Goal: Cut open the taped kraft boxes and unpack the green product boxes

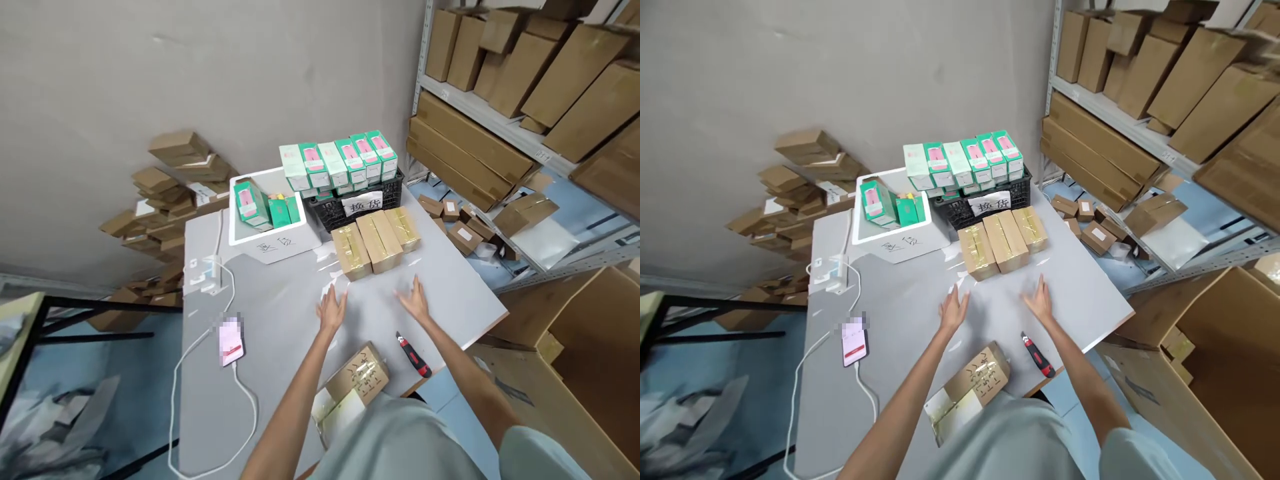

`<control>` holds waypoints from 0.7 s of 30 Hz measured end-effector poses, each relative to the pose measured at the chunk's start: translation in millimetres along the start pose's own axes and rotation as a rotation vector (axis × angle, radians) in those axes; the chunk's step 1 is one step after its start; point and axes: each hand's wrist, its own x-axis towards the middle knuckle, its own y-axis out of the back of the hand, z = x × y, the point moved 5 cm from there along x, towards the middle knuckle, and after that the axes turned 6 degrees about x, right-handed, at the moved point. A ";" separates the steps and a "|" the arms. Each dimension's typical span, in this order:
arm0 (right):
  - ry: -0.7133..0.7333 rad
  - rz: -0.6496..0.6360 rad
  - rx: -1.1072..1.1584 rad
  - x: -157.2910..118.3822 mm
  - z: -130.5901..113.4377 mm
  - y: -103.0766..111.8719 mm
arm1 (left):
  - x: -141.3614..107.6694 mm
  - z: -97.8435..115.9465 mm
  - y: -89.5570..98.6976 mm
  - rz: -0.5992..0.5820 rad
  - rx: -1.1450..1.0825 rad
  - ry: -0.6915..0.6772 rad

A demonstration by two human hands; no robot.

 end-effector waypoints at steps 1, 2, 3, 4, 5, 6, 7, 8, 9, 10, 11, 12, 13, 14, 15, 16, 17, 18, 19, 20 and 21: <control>-0.006 -0.074 -0.066 -29.0 24.1 -7.7 | -23.9 -24.5 0.5 0.013 0.001 -0.036; -0.004 -0.136 -0.134 -56.6 46.7 -13.9 | -48.4 -53.9 0.9 0.024 0.002 -0.043; 0.011 -0.183 -0.198 -81.7 65.9 -18.5 | -73.0 -86.3 1.1 0.029 0.004 -0.025; 0.018 -0.215 -0.260 -103.4 81.7 -21.6 | -97.5 -118.5 1.4 0.040 0.004 -0.006; 0.028 -0.241 -0.312 -121.1 92.9 -23.8 | -121.3 -148.3 1.4 0.050 0.004 0.011; 0.045 -0.261 -0.357 -134.8 99.5 -25.2 | -143.9 -174.2 0.6 0.056 0.000 0.024; 0.068 -0.280 -0.391 -144.5 101.8 -26.2 | -165.1 -194.3 -0.7 0.066 -0.010 0.025; 0.096 -0.298 -0.417 -150.7 100.7 -27.0 | -184.4 -208.2 -3.3 0.065 -0.018 0.016; 0.125 -0.317 -0.436 -153.9 97.2 -27.6 | -201.5 -215.7 -7.2 0.056 -0.024 0.000; 0.151 -0.337 -0.453 -154.7 92.3 -27.9 | -216.1 -217.4 -11.9 0.039 -0.028 -0.024; 0.170 -0.355 -0.471 -153.5 86.8 -28.1 | -228.1 -214.2 -17.3 0.016 -0.029 -0.055; 0.180 -0.370 -0.491 -151.1 81.2 -27.9 | -237.2 -207.6 -22.7 -0.008 -0.029 -0.089; 0.184 -0.383 -0.518 -147.8 75.7 -27.6 | -243.5 -199.0 -27.6 -0.030 -0.032 -0.130; 0.203 -0.398 -0.539 -144.3 69.2 -27.4 | -247.0 -190.2 -31.6 -0.045 -0.041 -0.172; 0.235 -0.409 -0.542 -141.0 61.6 -26.8 | -248.1 -183.0 -34.4 -0.044 -0.055 -0.201; 0.277 -0.433 -0.541 -138.3 53.4 -26.4 | -247.4 -178.1 -36.1 -0.033 -0.071 -0.215; 0.314 -0.439 -0.540 -135.6 44.8 -24.4 | -245.6 -175.5 -37.4 -0.020 -0.090 -0.220; 0.355 -0.453 -0.537 -133.7 35.6 -21.9 | -243.5 -174.6 -38.5 -0.005 -0.112 -0.223; 0.390 -0.472 -0.536 -132.4 26.5 -18.5 | -241.6 -174.9 -39.9 0.003 -0.136 -0.225; 0.418 -0.498 -0.536 -131.7 17.4 -14.3 | -240.4 -175.8 -41.6 0.006 -0.159 -0.224; 0.442 -0.528 -0.537 -131.6 8.4 -9.6 | -239.7 -176.6 -43.7 0.006 -0.181 -0.223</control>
